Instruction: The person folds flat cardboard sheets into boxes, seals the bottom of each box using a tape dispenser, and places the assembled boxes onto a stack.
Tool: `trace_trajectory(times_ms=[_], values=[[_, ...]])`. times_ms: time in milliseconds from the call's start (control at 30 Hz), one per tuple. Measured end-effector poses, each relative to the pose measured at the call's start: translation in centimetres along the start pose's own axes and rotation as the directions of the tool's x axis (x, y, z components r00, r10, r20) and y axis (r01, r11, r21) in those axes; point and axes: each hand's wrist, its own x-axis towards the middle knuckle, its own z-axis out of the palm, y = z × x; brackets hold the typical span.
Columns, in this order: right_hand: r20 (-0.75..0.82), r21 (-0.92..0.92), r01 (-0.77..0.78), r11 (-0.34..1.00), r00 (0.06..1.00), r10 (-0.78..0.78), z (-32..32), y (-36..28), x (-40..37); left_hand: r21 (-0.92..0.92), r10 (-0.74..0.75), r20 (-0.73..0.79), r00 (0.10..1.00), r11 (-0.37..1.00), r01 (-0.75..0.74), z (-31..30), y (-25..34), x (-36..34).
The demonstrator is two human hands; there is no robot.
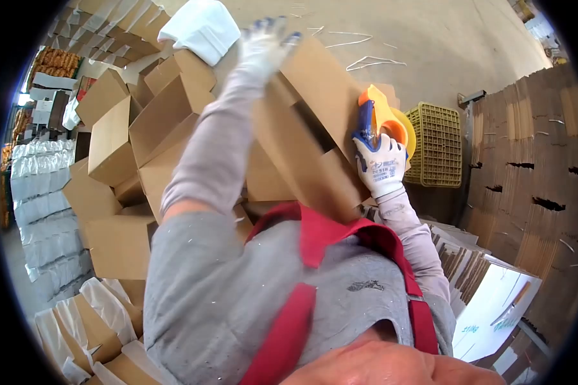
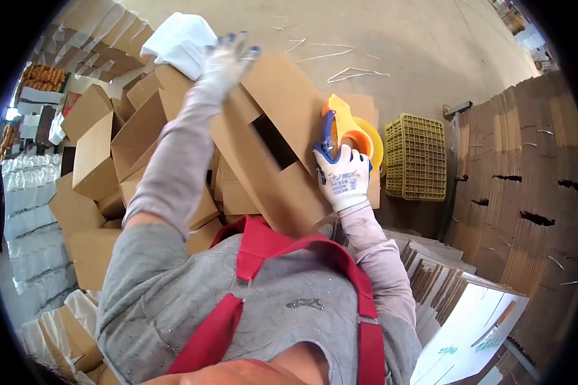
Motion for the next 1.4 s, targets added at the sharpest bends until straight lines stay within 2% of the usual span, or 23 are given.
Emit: trace_trajectory(times_ms=[167, 267, 367, 400, 433, 500, 533, 600, 633, 700, 767, 833, 867, 900, 967, 1000, 1033, 1100, 1167, 1267, 1300, 1367, 1400], values=[[-0.003, 0.397, -0.093, 0.913, 0.995, 0.103, -4.4, 1.2, 0.7, 0.061, -0.153, 0.116, 0.981, 0.987, 0.146, 5.3, 2.8, 1.0], [-0.035, 0.941, -0.034, 0.337, 0.98, 0.197, -9.0, -0.3, 2.4, -0.062, -0.143, 0.283, 0.948, 0.984, 0.167, 3.0, 2.7, 0.9], [0.11, 0.977, -0.135, 0.164, 0.982, 0.154, -7.5, -2.7, 2.3, -0.042, -0.157, 0.281, 0.947, 0.984, 0.175, 3.9, 2.8, 0.9], [0.198, 0.973, -0.211, 0.094, 0.972, 0.125, -6.0, -3.3, 2.2, -0.05, -0.158, 0.142, 0.977, 0.985, 0.167, 4.7, 2.8, 0.7], [0.105, 0.837, -0.066, 0.543, 0.994, -0.041, -4.5, -3.7, 2.3, -0.056, -0.178, 0.143, 0.974, 0.981, 0.188, 4.9, 2.2, 0.2], [0.061, 0.977, -0.05, 0.206, 0.997, -0.049, 2.2, -2.0, 1.7, -0.744, -0.26, 0.302, 0.917, 0.537, 0.397, 4.8, 0.1, 0.1], [0.049, 0.978, -0.032, 0.204, 0.996, -0.076, 1.9, -1.9, 2.9, -0.745, -0.284, 0.284, 0.916, 0.535, 0.398, 3.7, -1.5, 0.0], [0.214, 0.967, -0.226, -0.117, 0.971, -0.107, -0.2, -2.5, 2.2, -0.85, -0.236, 0.284, 0.929, 0.386, 0.358, 1.9, -3.5, -2.3], [0.214, 0.969, -0.226, -0.104, 0.97, -0.114, -0.6, -2.3, 2.3, -0.899, -0.225, 0.26, 0.939, 0.298, 0.321, 1.0, -4.0, -2.9], [0.229, 0.973, -0.23, -0.015, 0.972, -0.05, -1.2, -2.1, 2.6, -0.697, 0.264, 0.703, 0.661, 0.067, 0.714, -0.2, -4.2, -4.5], [0.293, 0.956, -0.292, 0.028, 0.956, -0.013, -1.3, -2.2, 2.0, -0.609, 0.352, 0.788, 0.506, 0.32, 0.726, -1.7, -1.3, -5.9], [0.201, 0.978, -0.198, 0.061, 0.978, -0.056, -1.3, -2.1, 2.0, -0.697, 0.32, 0.682, 0.658, 0.558, 0.45, -4.9, 0.5, -6.2], [0.302, 0.949, -0.297, 0.109, 0.952, -0.041, -2.3, -2.1, 1.9, -0.832, 0.385, 0.399, 0.832, 0.534, 0.152, -2.3, 0.2, -6.7], [0.298, 0.949, -0.29, 0.125, 0.953, -0.058, -2.5, -1.7, 1.8, -0.832, 0.376, 0.389, 0.841, 0.534, 0.147, -2.8, 0.3, -6.5], [0.166, 0.985, -0.163, 0.05, 0.984, -0.069, -1.6, -1.2, 1.2, -0.733, 0.345, 0.675, 0.653, 0.208, 0.648, -4.4, 0.8, -6.4], [0.166, 0.985, -0.162, 0.054, 0.983, -0.08, -1.5, -1.1, 1.1, -0.643, 0.364, 0.732, 0.576, 0.09, 0.761, -3.3, 0.7, -6.9], [0.163, 0.986, -0.16, 0.05, 0.983, -0.08, -1.5, -1.2, 1.3, -0.597, 0.429, 0.702, 0.568, -0.081, 0.798, -1.7, 0.7, -8.1], [0.101, 0.995, -0.1, 0.019, 0.991, -0.084, -1.5, -1.6, 1.8, -0.712, 0.459, 0.457, 0.762, -0.325, 0.623, -0.7, 0.9, -10.1], [0.193, 0.979, -0.197, -0.043, 0.977, -0.093, -1.9, -1.5, 1.6, -0.501, 0.454, 0.673, 0.584, -0.3, 0.812, -1.0, 0.7, -9.4], [0.179, 0.984, -0.177, 0.031, 0.979, -0.101, -1.7, -1.1, 1.5, -0.73, 0.318, 0.666, 0.675, 0.09, 0.678, -2.5, 0.7, -7.7], [0.179, 0.984, -0.176, 0.035, 0.979, -0.101, -1.8, -1.2, 1.6, -0.732, 0.319, 0.663, 0.677, 0.088, 0.676, -2.7, 0.5, -7.3], [0.144, 0.99, -0.144, 0.003, 0.987, -0.072, -2.0, -1.6, 1.8, -0.784, 0.106, 0.534, 0.839, 0.433, 0.445, -2.7, -0.4, -6.6], [0.198, 0.979, -0.198, -0.037, 0.98, -0.01, -2.2, -1.6, 1.6, -0.817, 0.082, 0.544, 0.835, 0.28, 0.505, -2.6, -1.4, -6.0]])
